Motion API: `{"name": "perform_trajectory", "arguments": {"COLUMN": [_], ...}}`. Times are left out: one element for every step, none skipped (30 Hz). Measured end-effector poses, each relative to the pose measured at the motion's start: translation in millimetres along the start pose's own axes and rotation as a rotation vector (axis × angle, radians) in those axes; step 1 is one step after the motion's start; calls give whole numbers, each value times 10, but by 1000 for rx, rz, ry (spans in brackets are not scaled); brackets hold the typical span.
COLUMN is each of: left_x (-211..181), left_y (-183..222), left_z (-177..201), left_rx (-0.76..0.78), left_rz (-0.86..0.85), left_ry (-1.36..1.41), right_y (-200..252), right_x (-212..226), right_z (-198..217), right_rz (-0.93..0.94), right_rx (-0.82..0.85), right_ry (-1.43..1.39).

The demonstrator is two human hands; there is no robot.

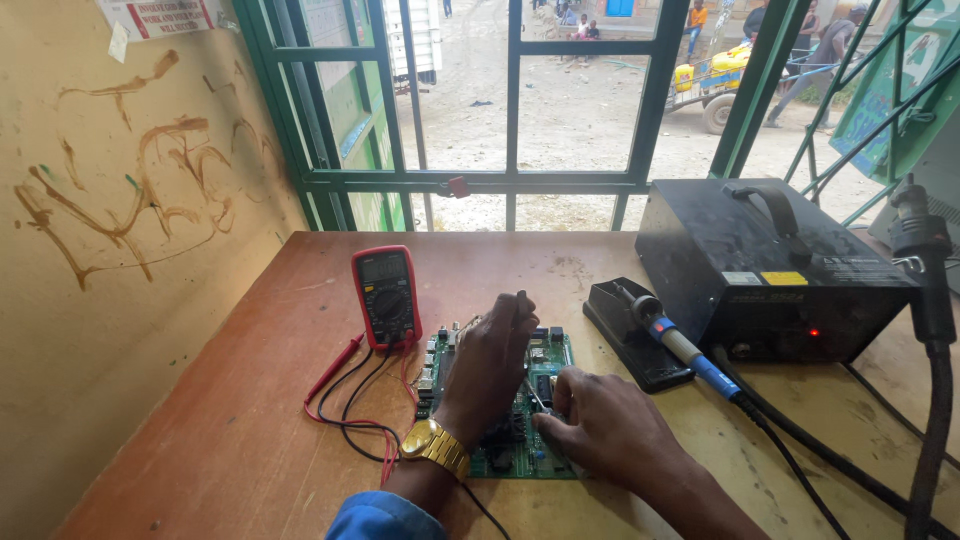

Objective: The person uses a hot air rework station and tweezers to remove a component from a green circuit board, then uses a screwdriver to scrape the solder pads. The person continues to apply heat and manipulate components on the board throughout the clip.

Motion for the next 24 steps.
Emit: {"name": "perform_trajectory", "arguments": {"left_x": [6,13,19,6,-1,-9,-3,24,50,42,29,16,15,15,15,18,68,117,124,129,135,125,118,111], "left_y": [-2,-3,-1,-1,2,5,14,22,22,18,17,16,15,14,15,18,22,28,26,25,26,15,19,24], "left_z": [-11,-14,-10,-17,-22,-26,-36,-45,-52,-55,-40,-25,-17,-18,-29,-21,-25,-27,-34,-39,-39,-33,-31,-31], "left_rx": [4,-1,-7,-4,0,5,7,8,8,9,-6,-22,-22,-14,-5,-5,6,17,18,18,16,16,17,18], "left_rz": [-2,-3,-4,-6,-2,3,0,19,37,33,21,9,9,7,6,7,55,104,102,100,99,99,102,106], "left_ry": [2,1,-1,0,12,23,26,20,14,17,7,-3,-2,11,26,28,28,28,29,29,29,28,42,56], "right_y": [-10,-18,-27,-29,-29,-28,-21,-11,-7,0,15,31,35,54,82,110,173,242,206,226,251,201,208,219], "right_x": [-10,-17,-19,-20,-8,5,3,-5,-13,-27,-71,-117,-138,-213,-298,-332,-409,-489,-595,-758,-915,-999,-1109,-1222], "right_z": [-13,-4,4,6,35,66,81,116,158,205,285,362,413,502,585,652,785,912,898,945,982,963,971,972], "right_rz": [-4,-7,-8,-11,-2,6,3,-6,-13,-16,-46,-76,-76,-122,-170,-172,-190,-206,-207,-244,-280,-279,-289,-300], "right_rx": [-1,-25,-49,-50,-79,-108,-110,-130,-151,-154,-196,-238,-238,-288,-337,-336,-423,-510,-512,-607,-701,-701,-771,-841], "right_ry": [-1,-9,-16,-18,-17,-16,-16,-34,-51,-49,-89,-128,-128,-178,-227,-226,-328,-429,-429,-469,-510,-510,-543,-575]}}
Point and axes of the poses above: each hand's wrist, its own y-axis away from the middle knuckle, its own z-axis out of the back of the hand, x = y × z, the point moved 10 cm from there along -y, towards the middle knuckle, and after that the axes turned 13 degrees about y, right-handed, at the moved point
